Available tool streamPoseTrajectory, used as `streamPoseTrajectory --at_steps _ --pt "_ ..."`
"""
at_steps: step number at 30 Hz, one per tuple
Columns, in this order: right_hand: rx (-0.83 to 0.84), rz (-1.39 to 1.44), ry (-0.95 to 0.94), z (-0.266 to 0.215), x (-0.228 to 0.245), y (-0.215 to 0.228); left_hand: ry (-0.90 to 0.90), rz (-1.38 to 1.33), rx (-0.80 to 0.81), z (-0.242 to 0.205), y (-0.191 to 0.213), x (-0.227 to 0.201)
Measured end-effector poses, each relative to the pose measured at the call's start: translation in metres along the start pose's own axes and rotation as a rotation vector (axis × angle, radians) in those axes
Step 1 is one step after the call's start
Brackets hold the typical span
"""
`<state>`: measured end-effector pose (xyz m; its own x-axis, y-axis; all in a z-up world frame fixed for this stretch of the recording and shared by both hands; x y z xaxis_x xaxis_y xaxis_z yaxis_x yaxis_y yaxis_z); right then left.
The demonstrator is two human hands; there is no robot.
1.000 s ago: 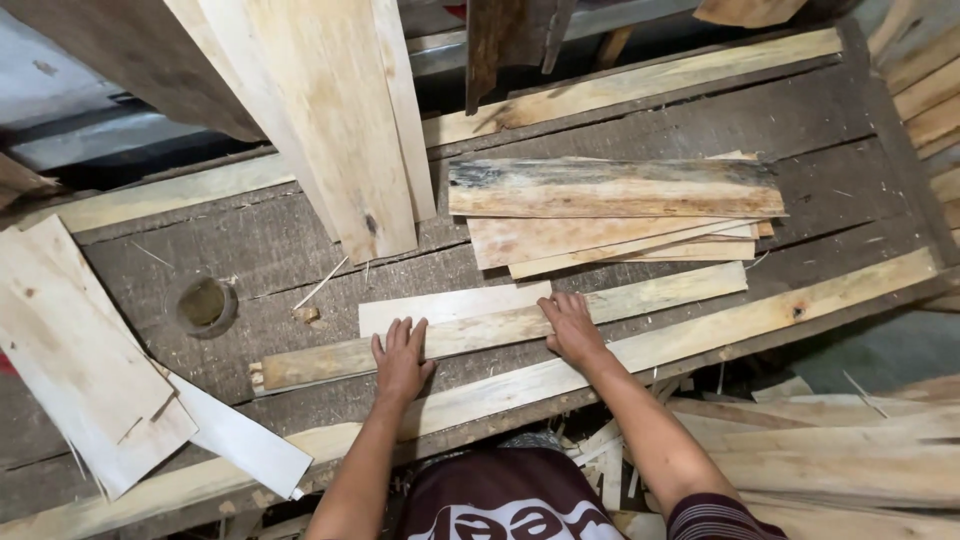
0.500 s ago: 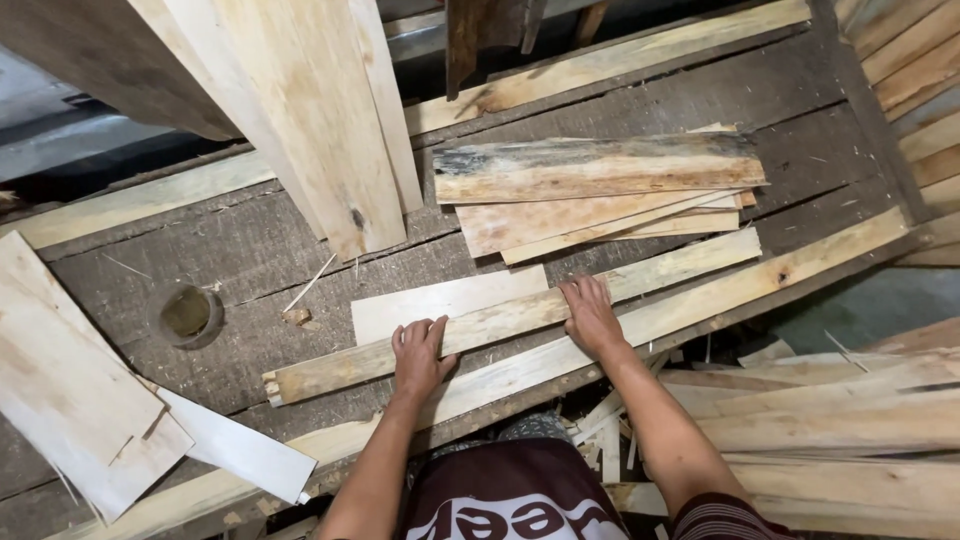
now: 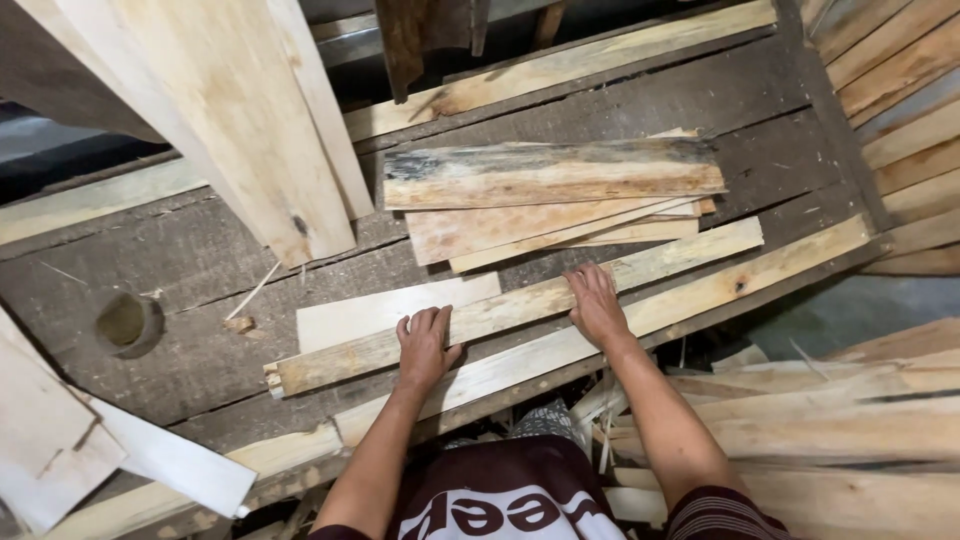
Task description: Sorting, aligning, and marking thin wood strips for a woodworking project.
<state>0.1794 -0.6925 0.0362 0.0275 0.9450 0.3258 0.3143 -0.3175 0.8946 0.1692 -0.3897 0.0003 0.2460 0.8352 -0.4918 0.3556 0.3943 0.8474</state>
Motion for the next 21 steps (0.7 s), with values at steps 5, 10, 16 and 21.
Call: streamPoseTrajectory --at_steps 5,10,16,21 --pt "0.012 -0.032 0.025 0.015 -0.077 0.005 0.028 -0.015 -0.005 0.031 -0.029 -0.054" --pt "0.065 -0.028 0.022 0.018 -0.154 0.014 0.05 -0.053 0.003 0.063 -0.069 -0.108" --pt "0.109 -0.093 -0.003 0.021 -0.23 0.026 0.081 -0.016 0.03 0.101 -0.119 -0.162" --pt "0.112 -0.082 0.003 0.03 -0.274 0.034 0.14 0.1 0.133 0.127 -0.15 -0.191"
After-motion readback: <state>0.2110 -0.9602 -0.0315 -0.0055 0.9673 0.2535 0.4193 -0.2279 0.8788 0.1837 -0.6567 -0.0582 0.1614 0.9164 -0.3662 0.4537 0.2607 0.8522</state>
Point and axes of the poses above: each hand's wrist, its own z-axis towards the middle knuckle, its own y-axis out of the back of the hand, x = y × z, the point moved 9 cm from there along z, towards the middle knuckle, and after that the axes turned 5 degrees about x, right-handed, at the moved point
